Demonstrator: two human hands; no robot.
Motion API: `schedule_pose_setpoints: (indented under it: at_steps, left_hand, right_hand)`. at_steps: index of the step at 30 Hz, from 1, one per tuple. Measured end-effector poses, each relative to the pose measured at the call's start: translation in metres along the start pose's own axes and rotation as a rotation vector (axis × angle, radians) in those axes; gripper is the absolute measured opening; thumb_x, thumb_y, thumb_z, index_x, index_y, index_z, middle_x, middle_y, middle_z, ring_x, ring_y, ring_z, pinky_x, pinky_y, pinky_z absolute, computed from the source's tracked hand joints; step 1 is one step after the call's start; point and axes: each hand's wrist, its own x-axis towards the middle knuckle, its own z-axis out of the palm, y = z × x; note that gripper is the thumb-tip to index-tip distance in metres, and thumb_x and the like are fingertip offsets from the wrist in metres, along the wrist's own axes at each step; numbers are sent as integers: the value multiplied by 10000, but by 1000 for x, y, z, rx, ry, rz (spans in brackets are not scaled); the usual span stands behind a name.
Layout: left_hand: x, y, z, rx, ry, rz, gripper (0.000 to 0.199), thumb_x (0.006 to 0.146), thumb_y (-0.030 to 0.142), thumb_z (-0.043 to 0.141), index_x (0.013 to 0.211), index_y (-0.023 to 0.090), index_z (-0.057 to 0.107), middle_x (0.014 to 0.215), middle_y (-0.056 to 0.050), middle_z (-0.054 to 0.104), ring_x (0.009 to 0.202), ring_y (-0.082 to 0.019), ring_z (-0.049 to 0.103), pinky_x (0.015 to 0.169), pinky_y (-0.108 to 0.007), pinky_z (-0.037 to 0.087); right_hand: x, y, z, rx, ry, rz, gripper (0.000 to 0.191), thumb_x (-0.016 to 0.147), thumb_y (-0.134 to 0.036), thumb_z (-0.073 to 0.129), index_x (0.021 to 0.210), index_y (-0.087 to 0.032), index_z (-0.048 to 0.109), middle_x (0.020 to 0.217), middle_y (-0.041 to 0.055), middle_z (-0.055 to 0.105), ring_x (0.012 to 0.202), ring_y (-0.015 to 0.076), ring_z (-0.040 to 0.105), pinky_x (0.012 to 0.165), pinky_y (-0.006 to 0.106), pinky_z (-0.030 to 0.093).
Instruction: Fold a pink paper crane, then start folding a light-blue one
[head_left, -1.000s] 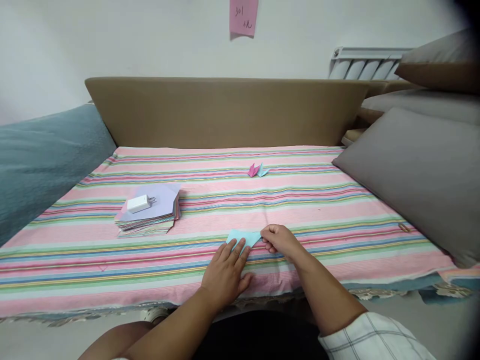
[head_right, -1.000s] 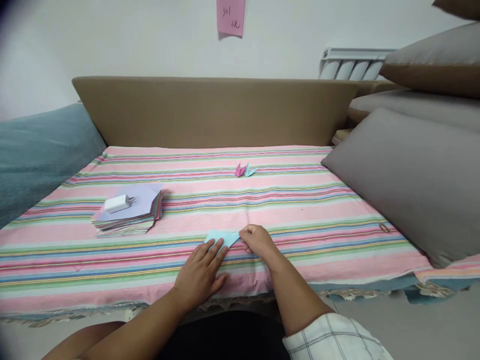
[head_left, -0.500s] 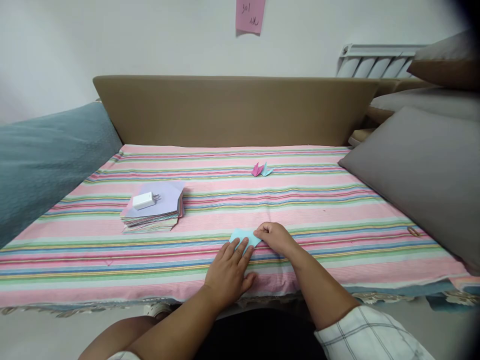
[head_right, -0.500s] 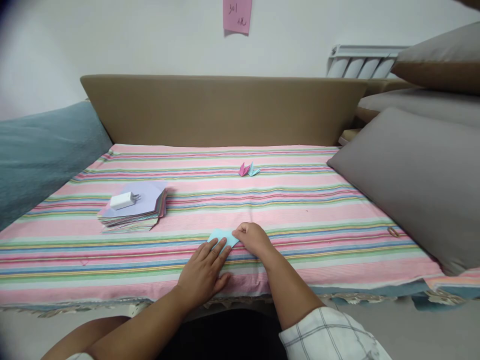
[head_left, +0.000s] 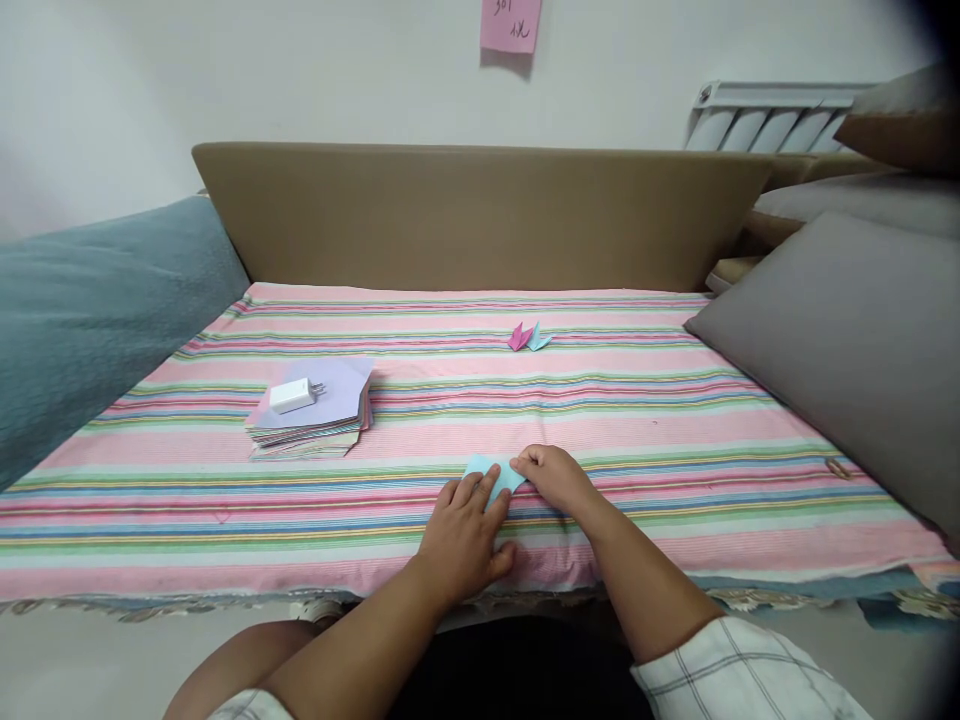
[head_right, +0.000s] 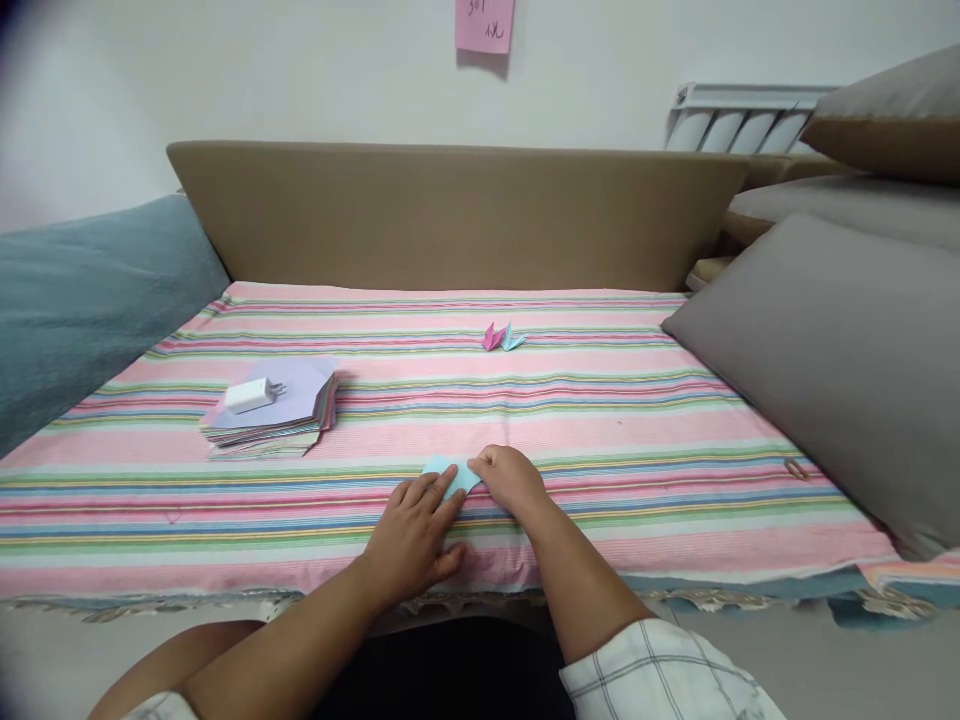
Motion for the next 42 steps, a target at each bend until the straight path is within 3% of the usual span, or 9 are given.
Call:
schedule_pose_setpoints:
  at_steps: [9,17,26,32,36,42]
  left_hand:
    - [-1,1,2,32,4,7,583,819,531,437,1298,198,444,1461,-107,308,1315,-292,282,1003,-454,282]
    - [-1,1,2,32,14,11,643,828,529,427,1388,234,319,1459,-90,317,1306,-290,302,1005,-448,278]
    - [0,1,3,39,-9,2,631,828,535,440,1385,262,323,1465,-78,304,1312,-286,284,1020,-449,270]
    - [0,2,2,72,-5,8,633,823,557,435,1376,264,343,1457,-69,324,1300,-282,308,1009,-430,289]
    - [0,2,2,75,-2,7,632,820,558,438,1372,261,352,1457,-71,325,1293,-284,318,1009,-434,291]
    - [1,1,1,58,-14,5,615,830,545,426,1371,262,352,1459,-64,323,1297,-288,314,1003,-445,292]
  right_hand:
    - [0,2,-2,25,1,-14,284,765,-437,522,636,-193,588,621,-3,593,602,137,508,555,234,331]
    - [1,4,-3,47,-5,0,296,763,-440,519,620,-190,584,602,-12,587,592,133,511,560,237,344]
    - [3,9,-5,123,-1,36,287,687,-458,616,680,-175,665,637,-1,638,609,135,547,547,228,376]
    - [2,18,-11,365,-54,130,247,682,-378,650,802,-163,643,524,-37,560,444,86,468,422,197,354]
    - [-1,20,-17,551,-58,195,148,716,-290,627,788,-162,611,528,-43,549,449,72,482,438,180,403]
    - [-1,16,-17,568,-27,236,67,779,-224,572,764,-160,582,569,-33,566,436,56,486,421,161,420]
